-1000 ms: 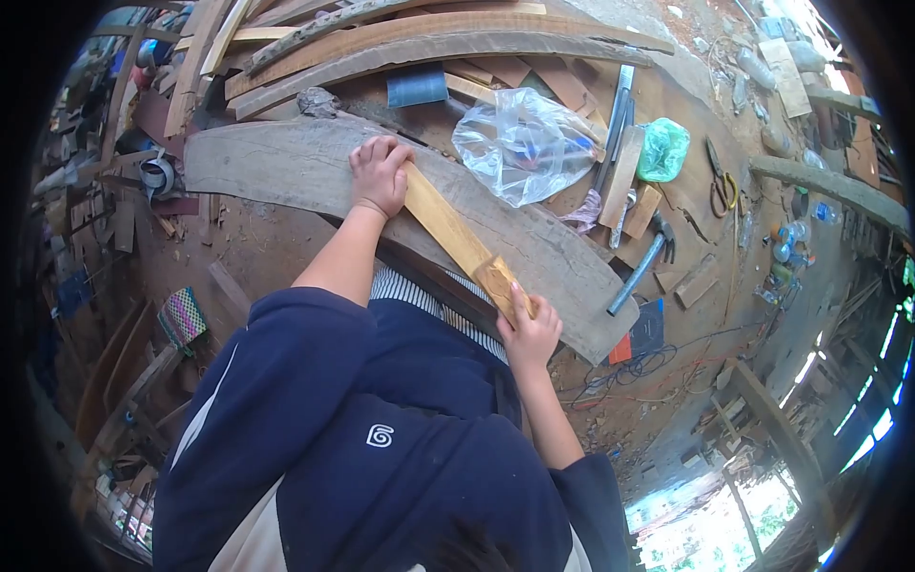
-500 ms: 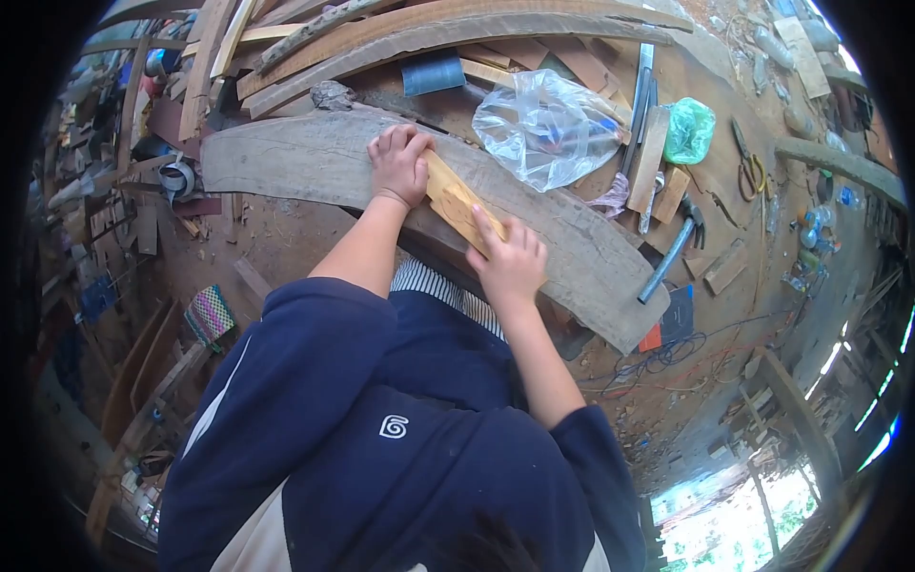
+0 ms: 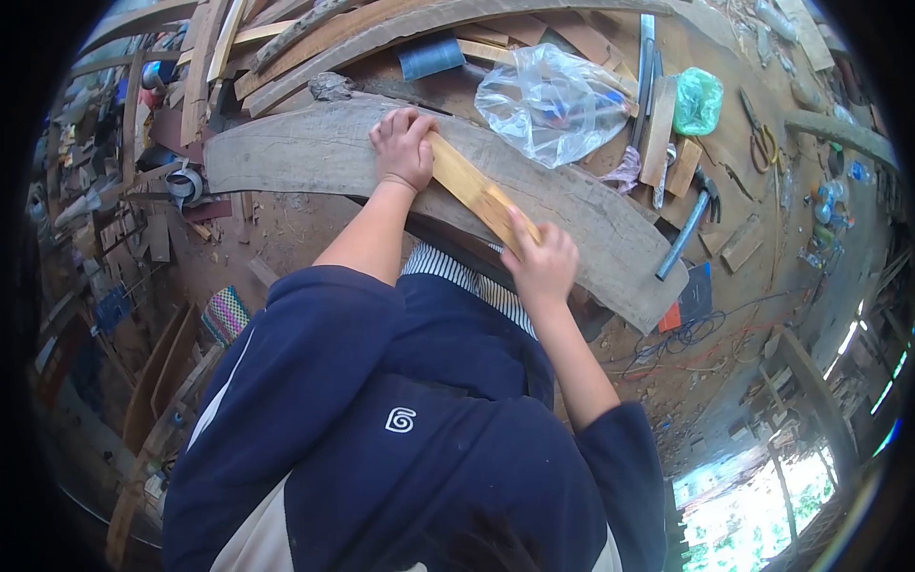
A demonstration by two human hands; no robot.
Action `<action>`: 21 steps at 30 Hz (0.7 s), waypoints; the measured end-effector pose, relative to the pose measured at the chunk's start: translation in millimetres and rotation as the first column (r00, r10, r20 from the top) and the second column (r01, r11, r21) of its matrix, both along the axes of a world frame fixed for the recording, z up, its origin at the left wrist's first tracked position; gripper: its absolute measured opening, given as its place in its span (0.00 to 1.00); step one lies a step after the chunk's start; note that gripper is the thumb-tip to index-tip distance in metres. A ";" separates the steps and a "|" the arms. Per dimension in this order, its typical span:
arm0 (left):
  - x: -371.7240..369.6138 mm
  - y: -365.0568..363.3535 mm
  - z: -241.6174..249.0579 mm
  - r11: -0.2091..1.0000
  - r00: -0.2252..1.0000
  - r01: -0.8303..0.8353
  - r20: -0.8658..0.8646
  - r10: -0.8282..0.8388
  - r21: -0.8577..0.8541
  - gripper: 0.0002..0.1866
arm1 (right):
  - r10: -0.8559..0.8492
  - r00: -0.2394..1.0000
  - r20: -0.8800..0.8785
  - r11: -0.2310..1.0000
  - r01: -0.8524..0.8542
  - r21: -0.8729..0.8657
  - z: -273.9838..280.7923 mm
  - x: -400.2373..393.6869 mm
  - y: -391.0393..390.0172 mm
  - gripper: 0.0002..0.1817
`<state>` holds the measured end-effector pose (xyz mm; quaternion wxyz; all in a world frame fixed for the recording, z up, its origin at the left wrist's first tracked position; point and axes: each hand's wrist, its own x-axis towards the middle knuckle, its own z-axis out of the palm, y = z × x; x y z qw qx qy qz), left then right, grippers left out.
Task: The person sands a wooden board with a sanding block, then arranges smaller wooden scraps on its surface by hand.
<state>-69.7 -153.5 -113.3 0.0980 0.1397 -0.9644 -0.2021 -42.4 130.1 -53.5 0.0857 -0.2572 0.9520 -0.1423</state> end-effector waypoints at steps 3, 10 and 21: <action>-0.7 -0.4 0.2 1.000 1.000 0.012 -0.009 -0.013 -0.012 0.14 | 0.020 1.000 -0.024 0.999 -0.021 -0.024 -3.3 -19.2 -38.5 0.43; 0.5 -0.8 -1.2 1.000 1.000 0.019 -0.007 -0.019 -0.014 0.14 | 0.004 1.000 0.020 1.000 -0.004 0.008 4.1 9.0 35.6 0.45; -0.7 -1.5 -4.4 0.999 1.000 0.013 0.007 -0.013 -0.031 0.15 | 0.011 0.999 0.037 0.999 -0.013 0.052 12.1 -21.7 -39.8 0.42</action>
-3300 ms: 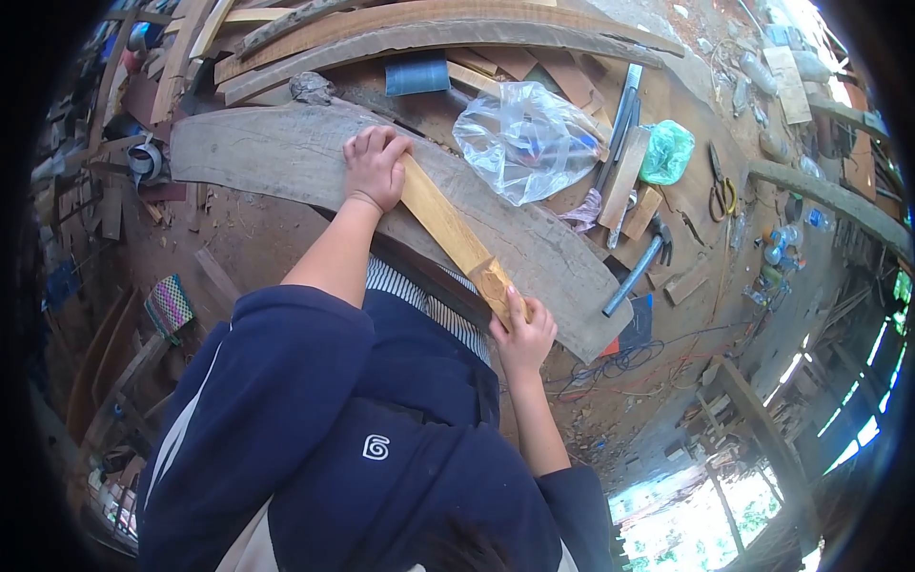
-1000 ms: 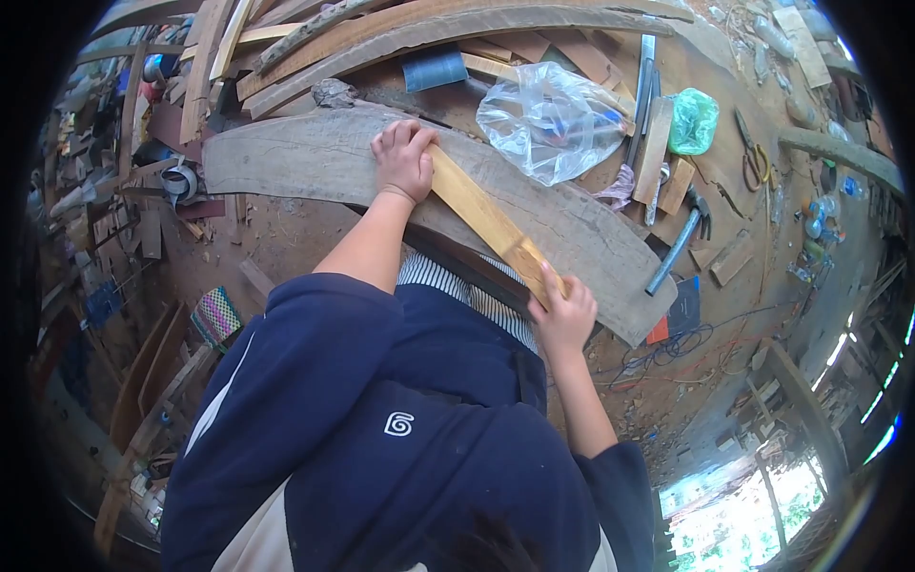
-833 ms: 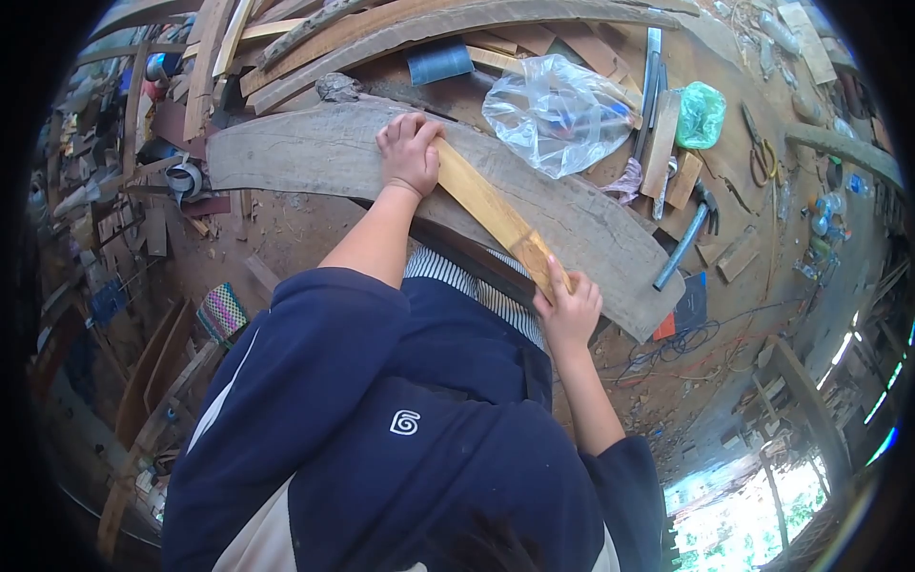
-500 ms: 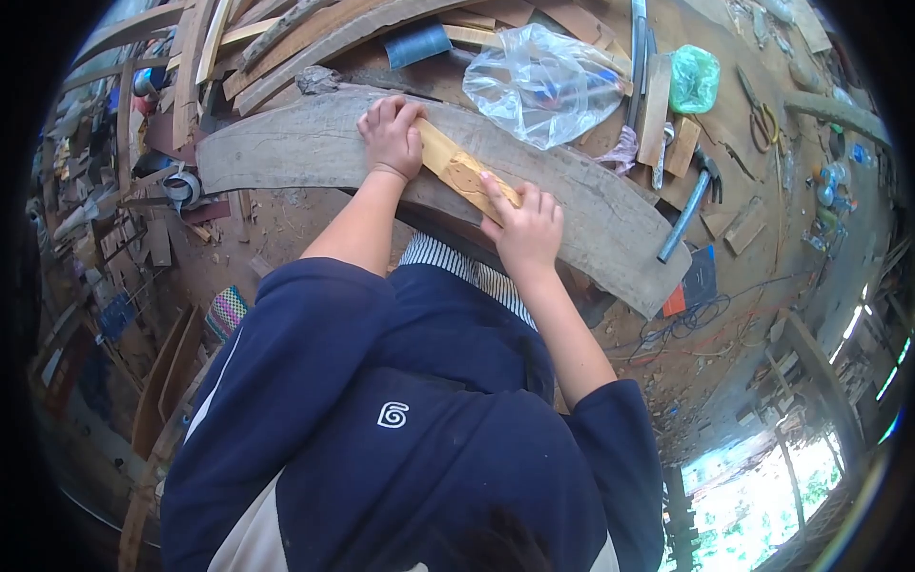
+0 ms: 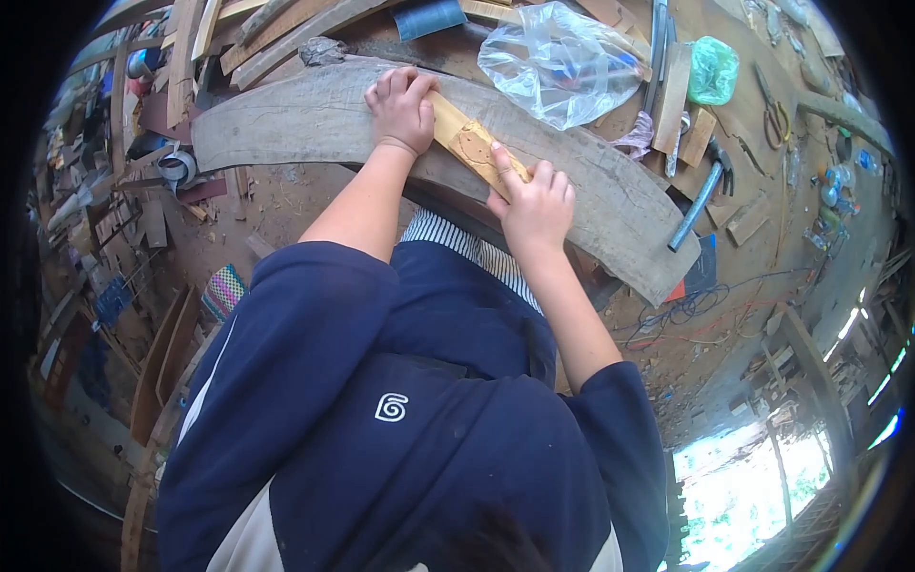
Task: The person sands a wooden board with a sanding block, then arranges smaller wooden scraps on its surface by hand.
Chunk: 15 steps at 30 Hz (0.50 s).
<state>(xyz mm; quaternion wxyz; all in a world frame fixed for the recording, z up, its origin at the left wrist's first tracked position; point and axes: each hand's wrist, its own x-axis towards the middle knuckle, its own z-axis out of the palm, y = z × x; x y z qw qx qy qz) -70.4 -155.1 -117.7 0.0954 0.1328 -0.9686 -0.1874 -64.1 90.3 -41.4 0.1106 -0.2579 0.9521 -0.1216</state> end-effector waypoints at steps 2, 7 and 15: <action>0.9 0.1 -1.2 1.000 1.000 0.004 0.017 -0.004 -0.004 0.15 | 0.026 0.999 0.033 0.999 -0.027 0.044 9.2 -2.0 6.9 0.43; 1.7 0.1 -3.5 1.000 1.000 0.000 -0.020 -0.001 -0.025 0.15 | 0.030 0.993 0.115 0.983 -0.050 0.174 37.3 13.9 57.6 0.44; 0.7 1.1 -7.3 1.000 1.000 -0.009 -0.030 0.008 -0.024 0.14 | 0.034 0.999 0.015 0.998 -0.035 0.059 17.5 0.2 3.8 0.41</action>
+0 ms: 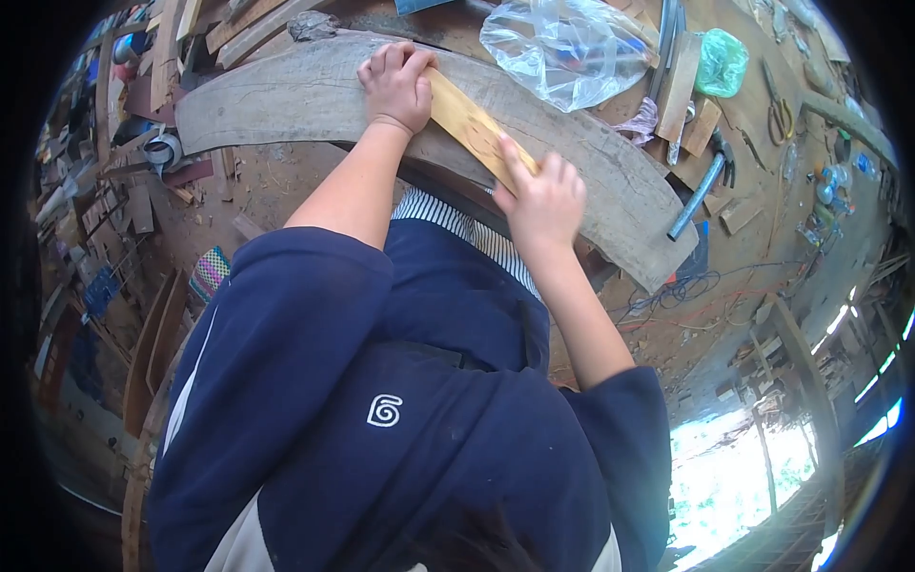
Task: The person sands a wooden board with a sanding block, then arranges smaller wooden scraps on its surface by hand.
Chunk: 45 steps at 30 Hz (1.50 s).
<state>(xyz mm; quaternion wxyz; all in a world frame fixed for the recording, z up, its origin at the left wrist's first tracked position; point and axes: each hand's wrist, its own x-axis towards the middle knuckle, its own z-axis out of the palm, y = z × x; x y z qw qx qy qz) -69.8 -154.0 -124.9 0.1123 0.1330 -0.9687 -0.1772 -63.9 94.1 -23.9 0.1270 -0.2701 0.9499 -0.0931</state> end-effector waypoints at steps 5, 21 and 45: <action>-0.1 -1.4 -0.9 1.000 1.000 0.009 0.000 -0.009 -0.006 0.14 | 0.013 1.000 -0.004 0.998 -0.013 -0.055 -18.1 -7.8 -19.8 0.42; 1.6 -3.9 -0.8 0.999 1.000 0.025 0.006 -0.025 -0.029 0.13 | -0.075 0.995 -0.060 0.986 0.065 -0.156 -38.3 0.9 -9.4 0.43; -40.0 -13.1 -5.1 0.969 0.964 0.243 0.103 -0.246 0.039 0.13 | -0.247 0.969 -0.021 0.936 0.233 -0.264 -27.6 57.0 -21.1 0.42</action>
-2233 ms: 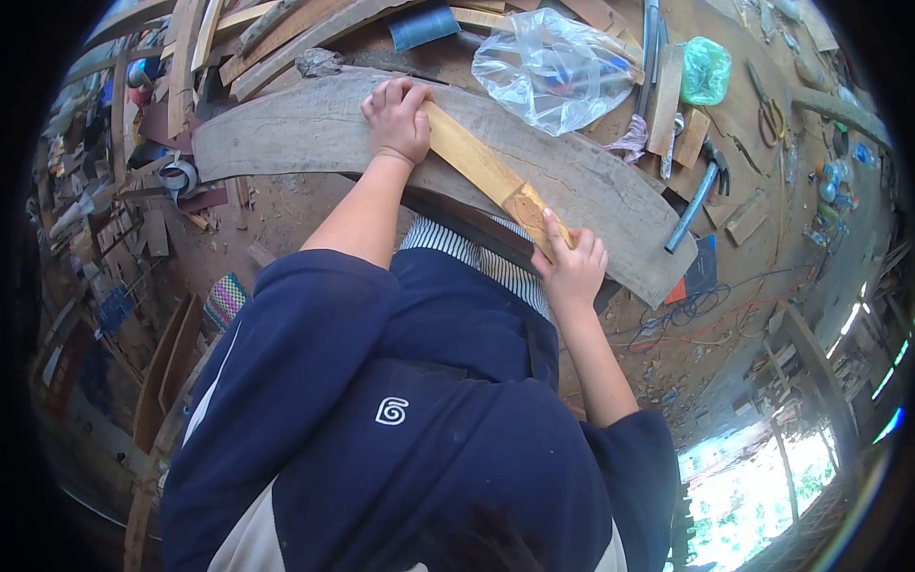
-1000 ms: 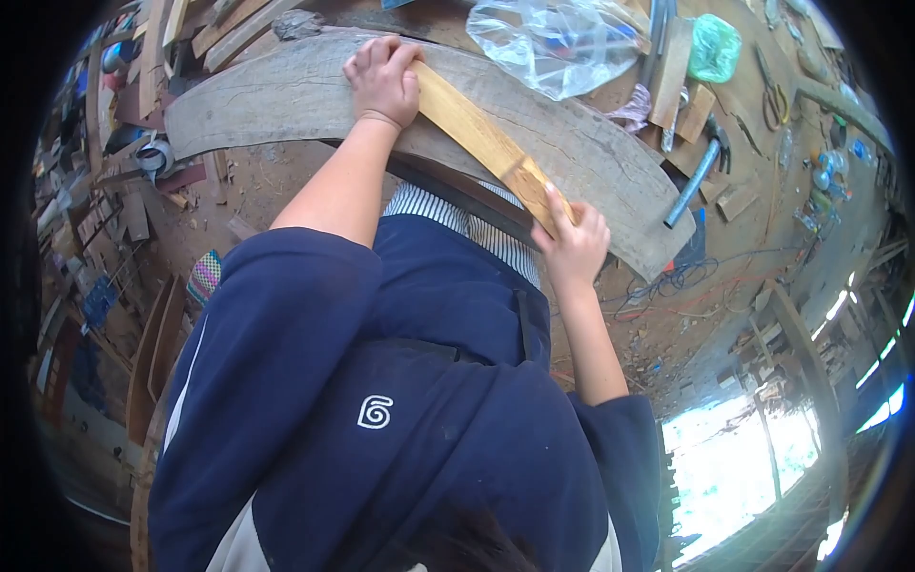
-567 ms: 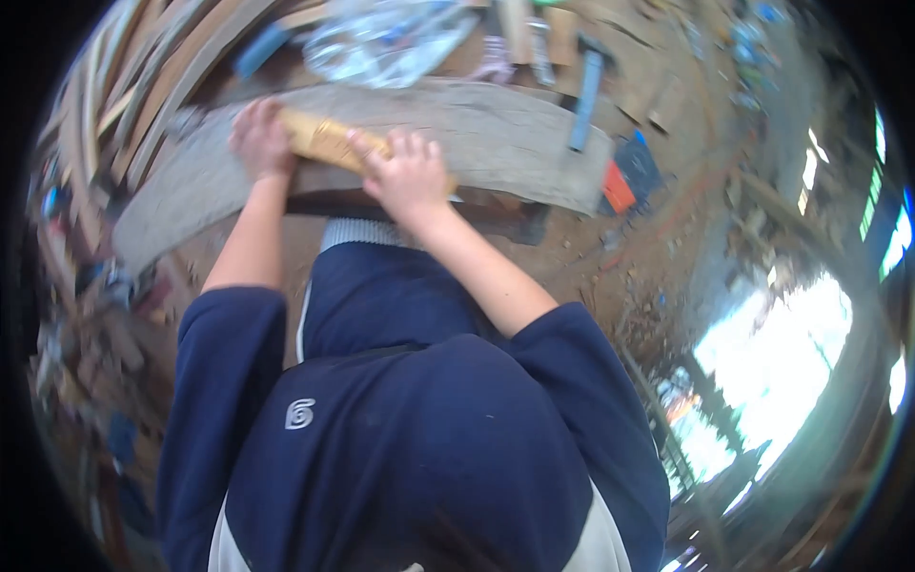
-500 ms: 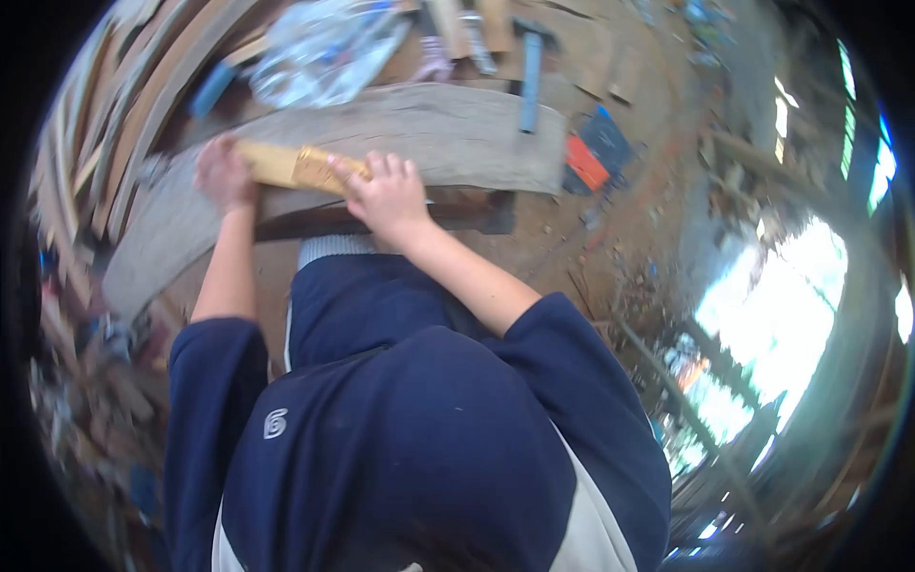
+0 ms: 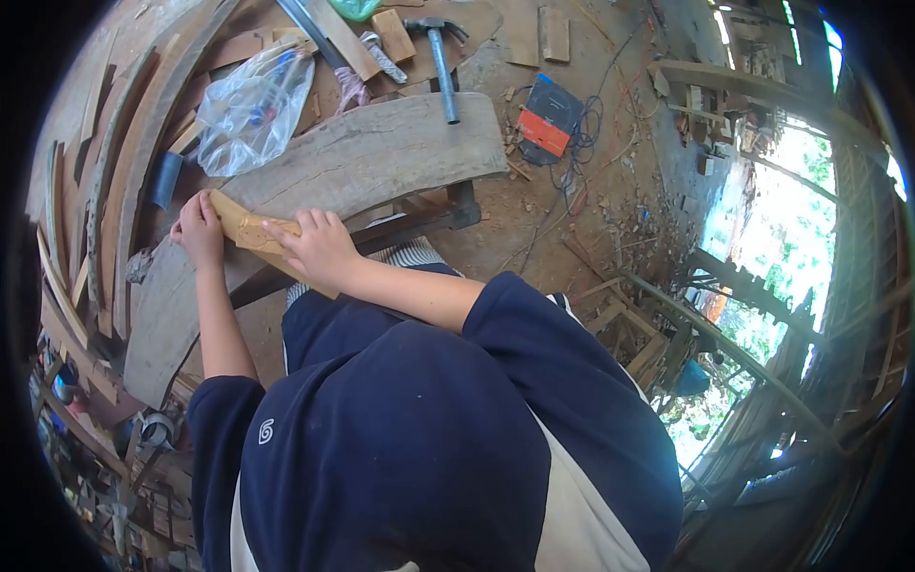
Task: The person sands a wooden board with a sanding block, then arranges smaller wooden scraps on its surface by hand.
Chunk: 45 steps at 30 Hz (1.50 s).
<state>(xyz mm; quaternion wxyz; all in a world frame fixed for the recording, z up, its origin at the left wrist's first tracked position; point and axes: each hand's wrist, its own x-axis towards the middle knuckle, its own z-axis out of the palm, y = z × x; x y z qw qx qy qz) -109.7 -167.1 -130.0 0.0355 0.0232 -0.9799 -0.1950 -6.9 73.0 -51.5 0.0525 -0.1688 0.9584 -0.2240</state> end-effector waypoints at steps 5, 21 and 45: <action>-11.5 -6.0 -13.3 0.995 0.996 -0.081 0.028 0.079 0.056 0.17 | -0.016 0.999 0.043 1.000 0.017 -0.026 8.6 -10.3 -6.8 0.44; 34.1 36.6 4.8 0.947 0.944 -0.320 -0.074 0.322 0.041 0.31 | -0.103 0.994 0.034 0.993 0.101 0.054 2.7 -38.6 -34.5 0.42; 29.4 35.3 -2.8 0.937 0.937 -0.349 -0.039 0.348 -0.027 0.30 | -0.042 0.999 0.029 0.997 0.040 0.061 -3.3 -65.9 -62.5 0.39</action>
